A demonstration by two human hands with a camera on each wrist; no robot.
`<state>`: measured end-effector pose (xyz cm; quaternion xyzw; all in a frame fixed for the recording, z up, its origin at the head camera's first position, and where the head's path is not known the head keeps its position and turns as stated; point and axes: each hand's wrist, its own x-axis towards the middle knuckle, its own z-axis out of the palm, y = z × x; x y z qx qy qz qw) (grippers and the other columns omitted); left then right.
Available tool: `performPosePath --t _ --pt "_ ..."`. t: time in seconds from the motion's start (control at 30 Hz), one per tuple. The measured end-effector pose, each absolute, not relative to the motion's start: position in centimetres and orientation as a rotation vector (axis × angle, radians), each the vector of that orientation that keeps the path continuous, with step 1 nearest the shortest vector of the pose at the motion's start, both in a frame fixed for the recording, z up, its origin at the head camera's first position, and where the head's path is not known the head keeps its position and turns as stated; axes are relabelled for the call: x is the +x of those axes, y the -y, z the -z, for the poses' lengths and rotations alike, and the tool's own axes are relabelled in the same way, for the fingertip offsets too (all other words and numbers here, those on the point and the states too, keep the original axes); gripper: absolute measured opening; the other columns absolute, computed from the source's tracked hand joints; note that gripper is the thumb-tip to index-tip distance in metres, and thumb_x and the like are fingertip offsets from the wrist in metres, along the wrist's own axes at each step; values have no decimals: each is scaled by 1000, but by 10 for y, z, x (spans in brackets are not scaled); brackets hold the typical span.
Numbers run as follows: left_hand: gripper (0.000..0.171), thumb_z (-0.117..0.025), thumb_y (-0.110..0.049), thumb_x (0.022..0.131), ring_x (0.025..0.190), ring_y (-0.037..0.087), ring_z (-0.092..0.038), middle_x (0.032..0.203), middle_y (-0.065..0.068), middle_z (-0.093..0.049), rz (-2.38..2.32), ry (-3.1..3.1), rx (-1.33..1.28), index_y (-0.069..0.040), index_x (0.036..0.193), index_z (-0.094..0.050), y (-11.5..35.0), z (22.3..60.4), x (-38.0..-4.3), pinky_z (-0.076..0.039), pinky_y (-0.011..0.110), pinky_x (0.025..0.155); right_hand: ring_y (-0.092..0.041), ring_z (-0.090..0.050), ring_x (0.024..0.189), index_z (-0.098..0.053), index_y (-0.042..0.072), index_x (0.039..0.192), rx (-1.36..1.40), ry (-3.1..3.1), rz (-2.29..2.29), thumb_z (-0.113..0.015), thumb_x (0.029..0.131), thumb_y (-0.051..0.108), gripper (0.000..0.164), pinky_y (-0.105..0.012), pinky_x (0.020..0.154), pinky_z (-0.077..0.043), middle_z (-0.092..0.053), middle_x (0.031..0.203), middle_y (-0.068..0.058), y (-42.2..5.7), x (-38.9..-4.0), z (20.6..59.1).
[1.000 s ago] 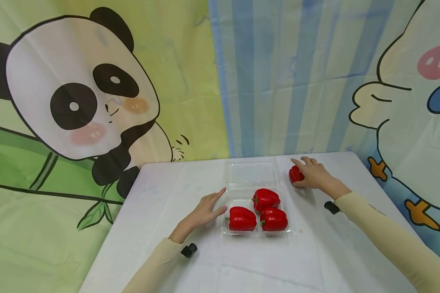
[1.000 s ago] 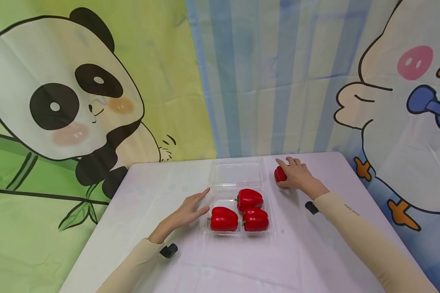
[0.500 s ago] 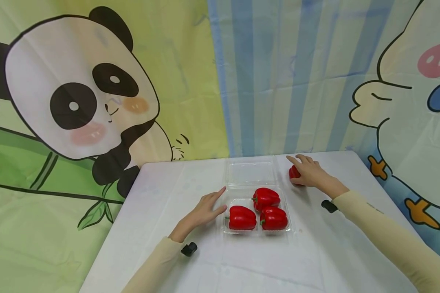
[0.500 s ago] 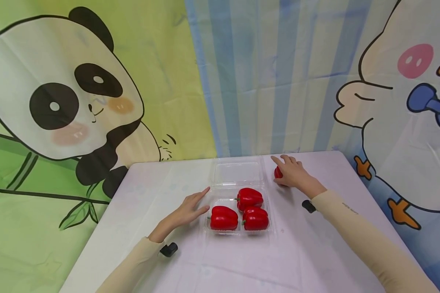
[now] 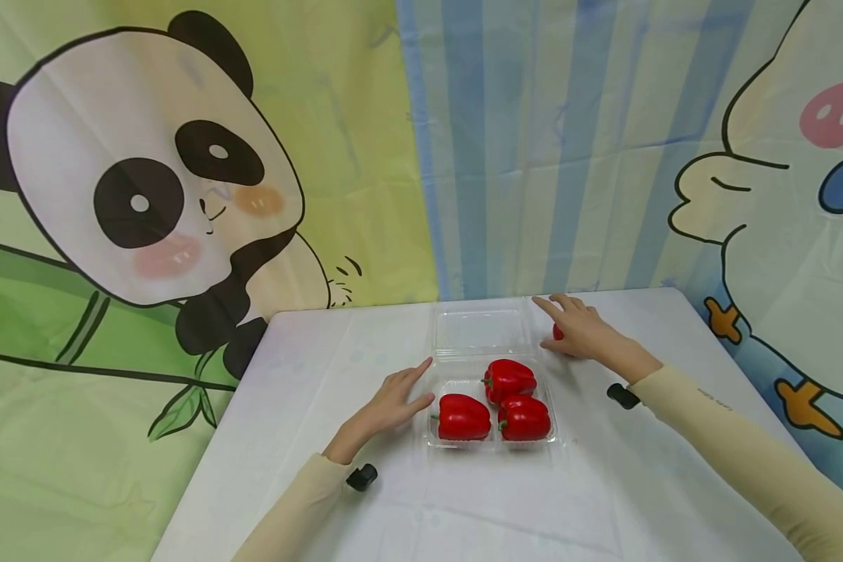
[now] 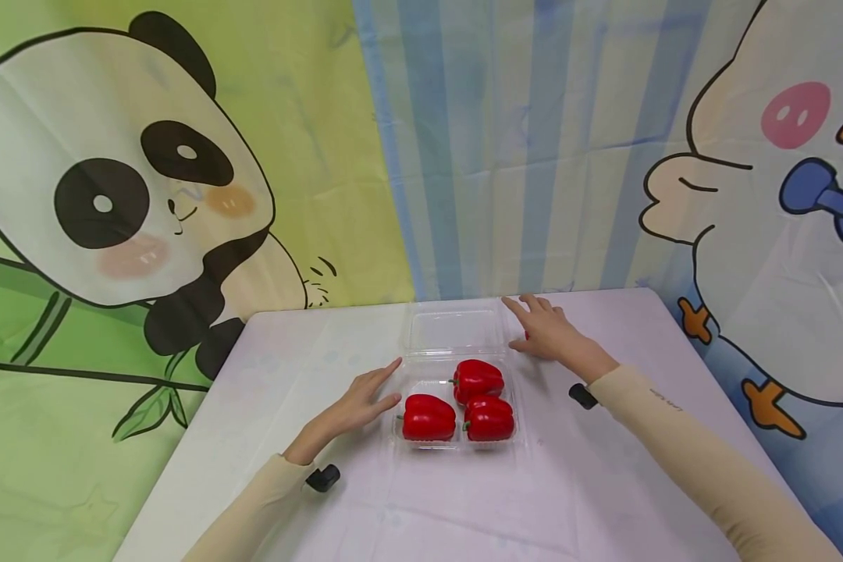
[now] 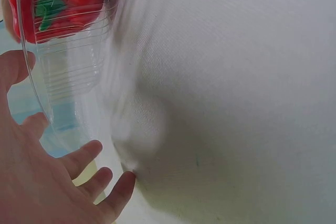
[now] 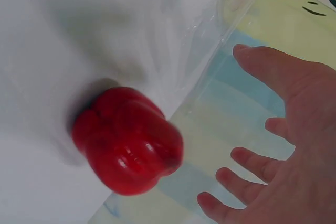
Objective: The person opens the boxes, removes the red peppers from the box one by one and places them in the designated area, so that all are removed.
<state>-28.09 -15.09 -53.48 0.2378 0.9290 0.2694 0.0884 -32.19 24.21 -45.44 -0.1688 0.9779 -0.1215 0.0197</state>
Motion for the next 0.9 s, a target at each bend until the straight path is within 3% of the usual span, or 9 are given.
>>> performPosePath --t 0.17,0.53,0.9 --pt "72 -53 -53 98 144 41 -35 156 15 -42 -804 -2759 706 -32 161 -24 152 535 -280 -31 64 115 -51 -32 140 -28 14 158 -601 -3029 429 -77 89 29 86 -76 108 -29 -34 155 -27 -230 -316 449" --pt "73 -53 -53 98 144 40 -35 156 15 -42 -810 -2763 707 -31 161 -24 152 537 -280 -32 64 115 -45 -38 140 -30 17 158 -877 -3004 418 -81 85 28 90 -67 102 -45 -39 154 -23 -202 -298 440" --pt "72 -53 -53 98 144 40 -35 156 14 -43 -799 -2768 708 -34 161 -23 153 535 -281 -32 62 115 -37 -39 141 -32 21 157 -1078 -2867 364 -79 86 32 86 -64 106 -43 -42 154 -15 -175 -284 444"
